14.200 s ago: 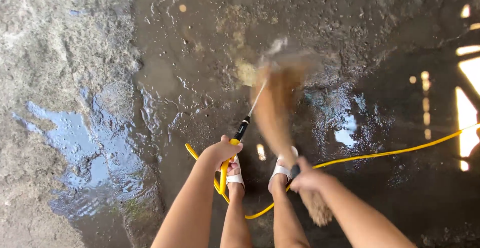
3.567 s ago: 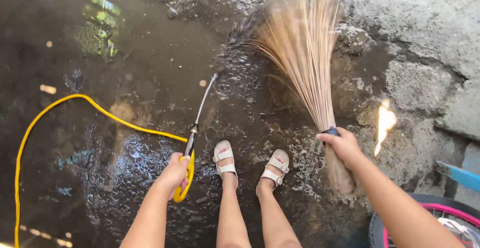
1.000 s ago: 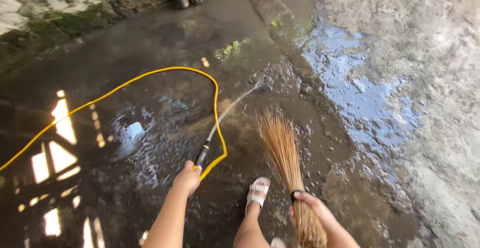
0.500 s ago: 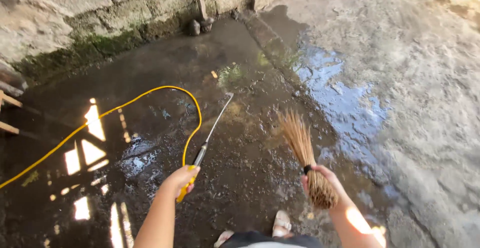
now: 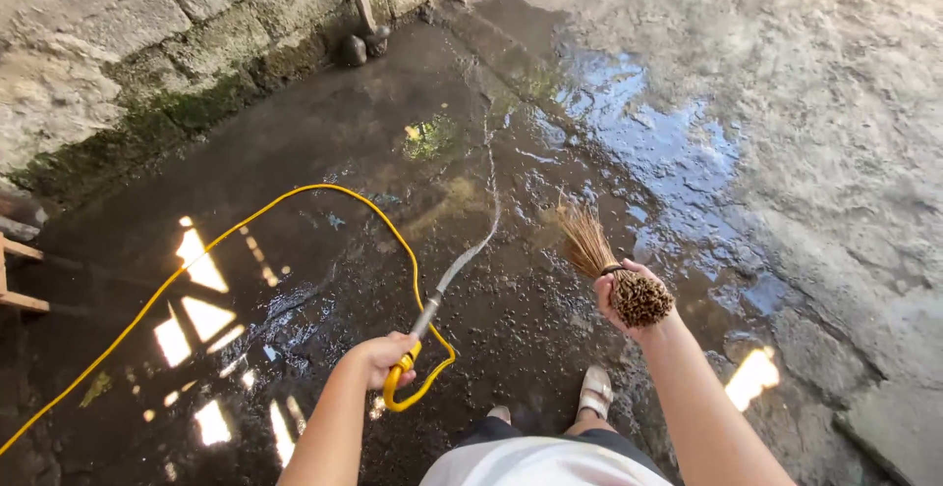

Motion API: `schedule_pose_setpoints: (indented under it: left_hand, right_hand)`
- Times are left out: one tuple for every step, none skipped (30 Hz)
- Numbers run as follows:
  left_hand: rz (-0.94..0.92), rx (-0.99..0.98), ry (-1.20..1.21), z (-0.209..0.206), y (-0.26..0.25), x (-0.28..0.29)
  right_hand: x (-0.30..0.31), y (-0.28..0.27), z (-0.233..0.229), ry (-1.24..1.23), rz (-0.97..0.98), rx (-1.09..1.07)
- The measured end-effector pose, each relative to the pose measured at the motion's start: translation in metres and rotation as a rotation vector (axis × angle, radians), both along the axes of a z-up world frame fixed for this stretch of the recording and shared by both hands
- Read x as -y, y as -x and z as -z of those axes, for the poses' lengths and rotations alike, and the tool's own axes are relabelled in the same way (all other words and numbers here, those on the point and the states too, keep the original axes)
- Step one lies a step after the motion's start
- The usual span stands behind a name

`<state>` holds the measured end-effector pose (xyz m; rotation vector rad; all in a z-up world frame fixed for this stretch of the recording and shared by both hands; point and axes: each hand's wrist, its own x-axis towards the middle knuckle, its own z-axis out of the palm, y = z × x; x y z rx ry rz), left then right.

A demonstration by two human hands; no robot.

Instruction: Cleaning a wet concrete floor by sweeping with a broom and spraying with a water hose wand.

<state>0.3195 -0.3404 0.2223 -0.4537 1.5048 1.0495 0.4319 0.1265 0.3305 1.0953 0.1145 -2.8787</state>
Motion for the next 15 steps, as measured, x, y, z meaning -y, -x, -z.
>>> schedule_pose_setpoints:
  left_hand:
    - [0.006,-0.002,-0.002,-0.002,0.004,0.004]
    - [-0.128,-0.053,-0.007,-0.003,0.005,0.007]
    - [-0.262,-0.105,-0.012,-0.003,0.007,0.009]
    - [-0.256,-0.097,-0.01,0.006,0.017,0.01]
    - [-0.32,-0.099,-0.066,0.015,0.027,0.01]
    - [-0.382,-0.099,-0.123,0.026,0.034,0.009]
    - [-0.374,-0.09,-0.12,0.028,0.038,0.005]
    - [-0.337,-0.093,-0.105,0.029,0.045,0.001]
    - [-0.3,-0.096,-0.09,0.029,0.052,-0.002]
    - [-0.295,-0.095,-0.089,0.026,0.051,-0.005]
    - [-0.267,-0.132,-0.068,0.023,0.049,-0.009]
    - [-0.235,-0.17,-0.046,0.019,0.049,-0.013]
    - [-0.227,-0.168,-0.043,0.019,0.048,-0.013]
    - [-0.186,-0.182,-0.006,0.018,0.051,-0.017]
    - [-0.145,-0.196,0.03,0.018,0.054,-0.021]
  right_hand:
    - [0.002,-0.001,0.0,-0.002,0.006,-0.002]
    - [0.003,-0.004,0.0,0.011,0.012,-0.036]
    - [0.004,-0.006,0.0,0.025,0.019,-0.07]
    - [0.008,-0.006,-0.004,0.026,0.025,-0.062]
    - [0.013,-0.007,-0.008,0.006,0.016,-0.054]
    - [0.016,-0.011,-0.011,-0.014,0.01,-0.045]
    - [0.016,-0.018,-0.01,-0.013,0.018,-0.036]
    - [0.018,-0.022,-0.01,-0.032,0.04,-0.004]
    - [0.02,-0.025,-0.011,-0.05,0.063,0.028]
    - [0.021,-0.03,-0.016,-0.049,0.068,0.029]
    - [0.023,-0.035,-0.022,-0.052,0.094,0.025]
    - [0.025,-0.04,-0.028,-0.052,0.123,0.022]
    - [0.025,-0.044,-0.028,-0.049,0.131,0.024]
    - [0.024,-0.047,-0.028,-0.034,0.135,0.012]
    - [0.022,-0.05,-0.029,-0.019,0.139,0.001]
